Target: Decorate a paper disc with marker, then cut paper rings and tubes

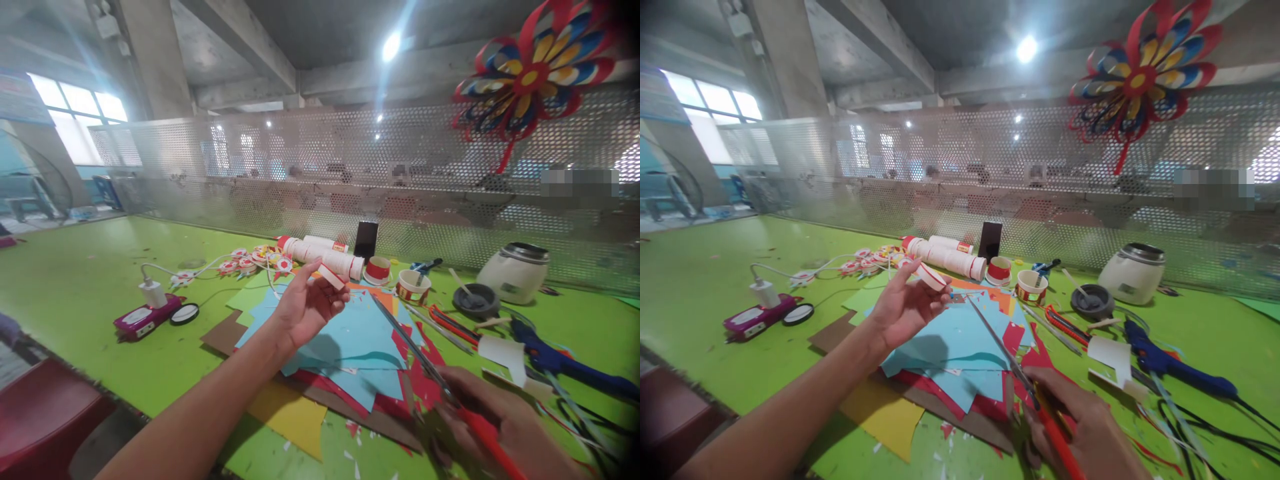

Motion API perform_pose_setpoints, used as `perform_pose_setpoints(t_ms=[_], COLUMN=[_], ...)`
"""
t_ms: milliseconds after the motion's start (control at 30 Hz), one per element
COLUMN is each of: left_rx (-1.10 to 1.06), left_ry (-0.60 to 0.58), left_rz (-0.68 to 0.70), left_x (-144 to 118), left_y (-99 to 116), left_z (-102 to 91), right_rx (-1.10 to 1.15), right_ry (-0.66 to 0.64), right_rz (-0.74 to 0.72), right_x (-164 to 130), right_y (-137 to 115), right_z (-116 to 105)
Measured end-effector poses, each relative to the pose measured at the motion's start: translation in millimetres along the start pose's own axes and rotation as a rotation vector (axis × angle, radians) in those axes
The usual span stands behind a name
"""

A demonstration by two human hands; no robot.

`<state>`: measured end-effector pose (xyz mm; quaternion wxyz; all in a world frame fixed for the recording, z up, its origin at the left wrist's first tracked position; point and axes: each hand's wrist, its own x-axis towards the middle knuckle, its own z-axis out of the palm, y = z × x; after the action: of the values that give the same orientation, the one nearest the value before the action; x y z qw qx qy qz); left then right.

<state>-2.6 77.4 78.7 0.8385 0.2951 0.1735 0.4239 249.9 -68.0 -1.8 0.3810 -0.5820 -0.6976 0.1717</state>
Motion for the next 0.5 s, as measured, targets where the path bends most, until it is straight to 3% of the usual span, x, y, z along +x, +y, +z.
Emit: perform_pose_setpoints(t_ms=[233,400,500], left_rx=[-0.011,-0.014,0.0], left_ry=[-0.024,0.032,0.062], left_rz=[0.054,0.026,-0.019], left_x=[2.5,2.6,3.4], left_y=[-1.3,1.1,2.0], left_z=[-0.9,1.3,0.0], right_rx=[-0.053,0.069,-0.028], right_ry=[0.106,-0.015,0.013], right_rz=[-0.045,0.026,-0.024], right_x=[0.4,0.0,0.6], right_y=[-6.0,-5.9,-3.9], right_z=[1.0,4.6,2.8])
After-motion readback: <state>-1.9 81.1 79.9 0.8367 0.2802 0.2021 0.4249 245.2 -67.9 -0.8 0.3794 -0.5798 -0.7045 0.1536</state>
